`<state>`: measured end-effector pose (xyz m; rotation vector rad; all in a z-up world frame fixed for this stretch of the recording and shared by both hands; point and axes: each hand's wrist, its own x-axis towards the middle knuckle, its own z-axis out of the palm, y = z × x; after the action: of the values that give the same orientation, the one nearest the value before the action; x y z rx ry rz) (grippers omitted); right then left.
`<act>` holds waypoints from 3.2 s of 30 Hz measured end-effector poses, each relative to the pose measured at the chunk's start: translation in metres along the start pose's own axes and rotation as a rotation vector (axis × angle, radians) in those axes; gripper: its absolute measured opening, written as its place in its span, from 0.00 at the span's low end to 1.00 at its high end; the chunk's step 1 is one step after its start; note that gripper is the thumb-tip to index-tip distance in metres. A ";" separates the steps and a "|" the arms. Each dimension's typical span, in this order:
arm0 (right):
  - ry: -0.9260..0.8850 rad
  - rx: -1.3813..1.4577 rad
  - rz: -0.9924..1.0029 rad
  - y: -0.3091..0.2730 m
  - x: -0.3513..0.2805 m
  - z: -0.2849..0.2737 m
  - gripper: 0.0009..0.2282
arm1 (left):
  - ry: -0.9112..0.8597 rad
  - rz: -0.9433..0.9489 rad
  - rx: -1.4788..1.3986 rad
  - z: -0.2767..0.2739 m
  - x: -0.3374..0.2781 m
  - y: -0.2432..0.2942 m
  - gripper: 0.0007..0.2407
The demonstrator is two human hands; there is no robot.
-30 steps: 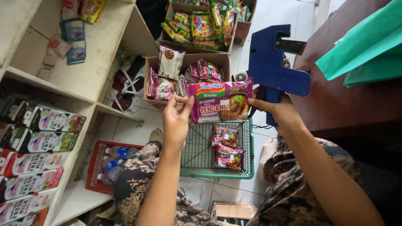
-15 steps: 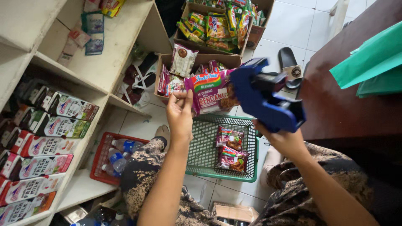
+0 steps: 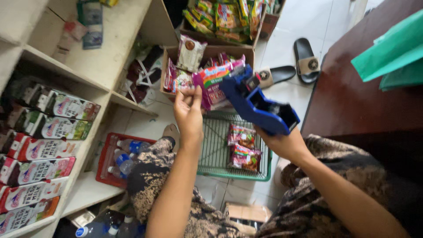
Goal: The person picks up noodle packets from a box and place them into a green basket while holding a blue tape dispenser.
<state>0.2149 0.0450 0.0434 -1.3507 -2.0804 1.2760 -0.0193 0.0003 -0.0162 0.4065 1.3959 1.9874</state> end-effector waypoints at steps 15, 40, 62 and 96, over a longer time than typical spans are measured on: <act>0.083 0.103 -0.197 0.039 0.013 -0.025 0.15 | -0.025 -0.092 0.275 -0.015 -0.009 -0.085 0.08; 0.201 0.459 0.007 0.066 0.069 -0.081 0.10 | -0.236 0.440 0.829 0.032 0.067 -0.186 0.17; 0.151 0.341 0.176 0.071 0.092 -0.073 0.11 | -0.143 0.424 0.830 0.039 0.155 -0.144 0.10; 0.048 0.818 0.188 0.062 0.069 -0.049 0.16 | -0.407 -0.297 0.105 0.022 -0.023 0.004 0.17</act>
<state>0.2489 0.1367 0.0065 -1.1617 -1.1642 1.8549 0.0092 -0.0001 -0.0019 0.5776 1.2213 1.4970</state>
